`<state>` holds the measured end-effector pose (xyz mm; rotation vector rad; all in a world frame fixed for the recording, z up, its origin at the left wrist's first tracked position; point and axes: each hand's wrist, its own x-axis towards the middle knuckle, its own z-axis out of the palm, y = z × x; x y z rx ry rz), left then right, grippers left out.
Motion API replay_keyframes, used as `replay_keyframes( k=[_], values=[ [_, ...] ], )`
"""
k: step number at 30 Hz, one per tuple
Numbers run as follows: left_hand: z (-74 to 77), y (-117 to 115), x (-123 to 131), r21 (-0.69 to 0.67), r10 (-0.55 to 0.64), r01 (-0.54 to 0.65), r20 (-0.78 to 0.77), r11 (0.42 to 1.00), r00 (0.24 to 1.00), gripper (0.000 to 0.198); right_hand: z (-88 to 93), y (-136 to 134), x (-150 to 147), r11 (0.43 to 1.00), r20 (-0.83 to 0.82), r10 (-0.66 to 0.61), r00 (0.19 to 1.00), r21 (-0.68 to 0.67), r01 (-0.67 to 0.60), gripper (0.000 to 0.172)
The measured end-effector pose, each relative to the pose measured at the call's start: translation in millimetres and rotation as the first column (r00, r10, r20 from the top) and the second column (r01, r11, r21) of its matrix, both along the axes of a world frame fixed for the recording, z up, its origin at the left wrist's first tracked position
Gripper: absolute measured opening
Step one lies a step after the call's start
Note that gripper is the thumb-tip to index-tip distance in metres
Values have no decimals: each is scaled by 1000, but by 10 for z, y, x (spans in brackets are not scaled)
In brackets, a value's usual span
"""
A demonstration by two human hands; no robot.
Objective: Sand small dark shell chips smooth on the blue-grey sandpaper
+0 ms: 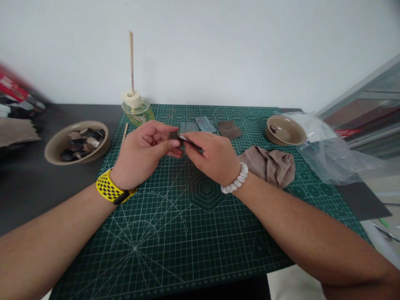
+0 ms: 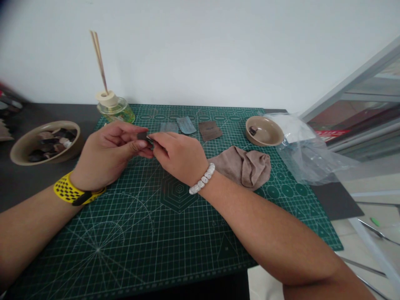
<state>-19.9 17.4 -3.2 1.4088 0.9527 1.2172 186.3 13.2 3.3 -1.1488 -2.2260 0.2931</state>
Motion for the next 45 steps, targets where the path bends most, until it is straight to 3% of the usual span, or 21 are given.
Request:
replay_keyframes(
  k=[7, 17, 23, 30, 45],
  values=[
    [20, 9, 1, -33, -57, 56, -39, 998, 998, 34, -33, 30, 28, 998, -75, 46, 996, -26, -48, 21],
    [34, 3, -20, 11, -51, 53, -105, 999, 993, 26, -29, 83, 76, 993, -25, 119, 993, 19, -119, 29],
    [30, 26, -34, 53, -33, 38, -102, 998, 994, 32, -14, 65, 67, 997, -34, 80, 996, -1, -80, 26],
    [32, 34, -36, 22, -81, 85, -133, 996, 988, 22, -5, 72, 46, 996, -17, 46, 999, -76, -47, 19],
    [47, 36, -52, 24, -113, 117, -116, 993, 987, 31, 1, 44, 33, 999, 2, 34, 999, -38, -34, 29]
  ],
)
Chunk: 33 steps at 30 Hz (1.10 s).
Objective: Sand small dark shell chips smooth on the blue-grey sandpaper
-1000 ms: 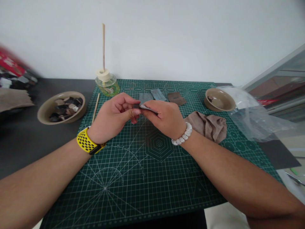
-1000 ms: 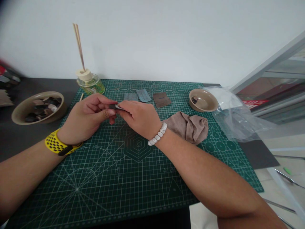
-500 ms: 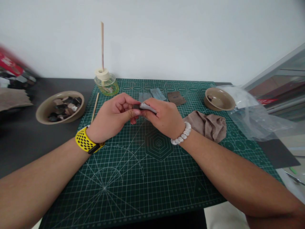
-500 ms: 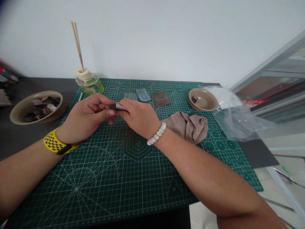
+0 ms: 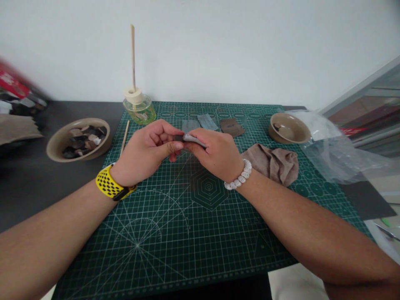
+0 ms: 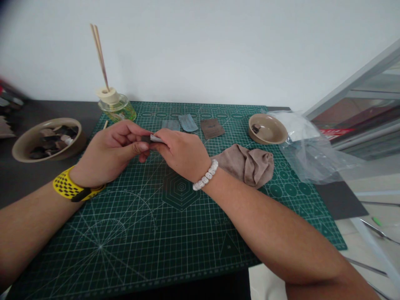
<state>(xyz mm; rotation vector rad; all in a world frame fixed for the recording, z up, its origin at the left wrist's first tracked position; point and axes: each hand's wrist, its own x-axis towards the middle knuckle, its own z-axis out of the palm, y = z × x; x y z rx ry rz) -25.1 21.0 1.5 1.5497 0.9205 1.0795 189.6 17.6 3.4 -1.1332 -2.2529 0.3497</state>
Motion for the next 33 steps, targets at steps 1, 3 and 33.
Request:
replay_keyframes(
  k=[1, 3, 33],
  values=[
    [-3, 1, -1, -6, -5, 5, 3, 1000, 1000, 31, -1, 3, 1, 1000, 1, 3, 1000, 4, -3, 31],
    [-16, 2, -3, -14, 3, -2, 12, 1000, 1000, 31, 0, 6, 5, 1000, 4, 13, 1000, 12, -13, 33],
    [-15, 3, -1, 247, 177, -153, -77, 957, 981, 9, -74, 99, 24, 974, -417, -183, 890, -201, 106, 11]
  ],
)
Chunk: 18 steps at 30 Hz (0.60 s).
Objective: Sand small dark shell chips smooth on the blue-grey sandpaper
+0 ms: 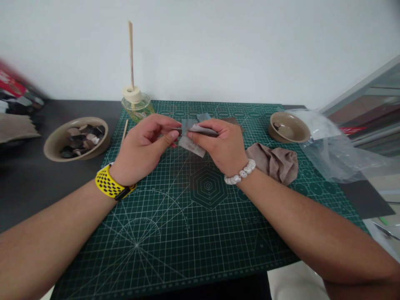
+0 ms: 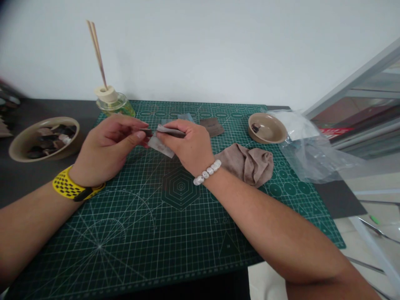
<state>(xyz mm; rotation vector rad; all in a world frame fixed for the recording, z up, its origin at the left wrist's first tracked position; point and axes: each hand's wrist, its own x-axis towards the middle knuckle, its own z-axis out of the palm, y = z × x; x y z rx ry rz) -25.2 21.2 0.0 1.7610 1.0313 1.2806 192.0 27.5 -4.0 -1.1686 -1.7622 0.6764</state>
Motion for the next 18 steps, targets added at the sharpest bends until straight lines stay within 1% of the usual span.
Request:
replay_keyframes(
  k=[1, 2, 4, 5, 6, 8, 9, 11, 12, 15, 18],
  values=[
    [-7, 3, -2, -5, -1, 1, 13, 1000, 1000, 13, -4, -6, -6, 1000, 5, -6, 1000, 15, 6, 14],
    [-14, 7, -5, -8, 1, -1, 16, 1000, 1000, 15, -11, -15, -13, 999, 9, -16, 1000, 35, 16, 21],
    [-28, 10, -14, -16, 16, -16, -25, 1000, 1000, 17, -22, -36, -31, 997, 8, -42, 999, 62, 42, 35],
    [-33, 11, -20, -18, 29, -30, -59, 999, 998, 17, -24, -46, -39, 997, 6, -51, 999, 60, 51, 37],
    [-35, 10, -25, -16, 45, -47, -93, 999, 995, 16, -23, -53, -44, 997, 9, -50, 999, 50, 50, 35],
    [-33, 7, -33, -13, 80, -83, -156, 996, 984, 17, -9, -61, -45, 999, 30, -32, 999, 41, 31, 21],
    [-28, 3, -33, -13, 96, -100, -177, 995, 979, 18, -1, -61, -41, 999, 38, -22, 999, 44, 21, 14],
    [-12, -6, -26, -24, 113, -120, -195, 992, 974, 21, 10, -53, -31, 999, 33, 12, 999, 33, -13, 6],
    [-2, -12, -19, -38, 113, -123, -202, 992, 973, 22, 10, -47, -25, 999, 14, 32, 999, 16, -33, 5],
    [31, -34, 3, -109, 90, -117, -225, 987, 970, 20, -14, -26, -12, 995, -55, 90, 994, -42, -92, 12],
    [52, -49, 14, -160, 79, -114, -213, 981, 974, 21, -43, -7, -8, 993, -74, 109, 991, -34, -112, 14]
  ],
)
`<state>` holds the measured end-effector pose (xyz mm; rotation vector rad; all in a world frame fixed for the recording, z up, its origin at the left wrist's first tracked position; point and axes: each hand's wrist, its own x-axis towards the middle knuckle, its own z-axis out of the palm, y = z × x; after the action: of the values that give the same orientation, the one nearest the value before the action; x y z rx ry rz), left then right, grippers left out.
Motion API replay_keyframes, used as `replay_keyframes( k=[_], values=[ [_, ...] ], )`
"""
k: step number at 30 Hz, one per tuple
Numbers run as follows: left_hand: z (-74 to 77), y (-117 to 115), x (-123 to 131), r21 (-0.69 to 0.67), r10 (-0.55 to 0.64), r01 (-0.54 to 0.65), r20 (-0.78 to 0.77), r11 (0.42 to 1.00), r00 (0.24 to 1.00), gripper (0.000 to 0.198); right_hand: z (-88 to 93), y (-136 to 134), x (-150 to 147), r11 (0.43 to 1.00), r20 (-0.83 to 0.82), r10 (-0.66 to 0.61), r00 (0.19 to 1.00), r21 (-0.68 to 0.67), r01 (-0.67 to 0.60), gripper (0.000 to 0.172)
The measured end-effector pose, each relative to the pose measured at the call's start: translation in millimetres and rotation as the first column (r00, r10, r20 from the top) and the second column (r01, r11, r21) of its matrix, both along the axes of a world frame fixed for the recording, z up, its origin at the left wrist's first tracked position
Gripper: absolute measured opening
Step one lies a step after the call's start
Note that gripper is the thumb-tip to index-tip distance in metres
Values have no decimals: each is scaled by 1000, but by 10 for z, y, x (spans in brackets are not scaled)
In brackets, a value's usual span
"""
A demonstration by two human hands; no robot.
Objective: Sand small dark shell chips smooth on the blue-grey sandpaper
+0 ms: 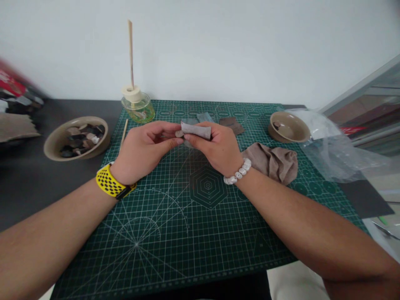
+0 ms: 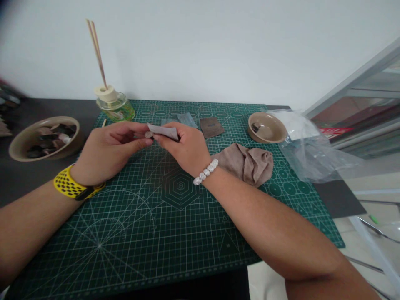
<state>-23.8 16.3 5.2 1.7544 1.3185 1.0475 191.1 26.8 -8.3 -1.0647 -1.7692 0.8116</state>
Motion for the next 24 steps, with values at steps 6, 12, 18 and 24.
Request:
replay_keyframes(
  k=[6, 12, 18, 24],
  values=[
    [-25, 0, -4, -16, -7, 8, 48, 1000, 999, 20, -20, 28, -5, 999, 16, 29, 999, 18, -29, 12],
    [-59, 4, -12, -1, -17, 17, 84, 1000, 996, 17, -32, 29, -1, 1000, 35, 22, 999, -5, -21, 33],
    [-33, -18, -16, 27, 0, -2, 75, 1000, 997, 16, 11, -20, -8, 999, 65, 9, 998, 46, -12, 28],
    [-23, -20, -3, 47, -5, 0, 105, 999, 994, 16, -53, -4, -33, 994, 57, -19, 998, 107, 13, 19]
  ],
)
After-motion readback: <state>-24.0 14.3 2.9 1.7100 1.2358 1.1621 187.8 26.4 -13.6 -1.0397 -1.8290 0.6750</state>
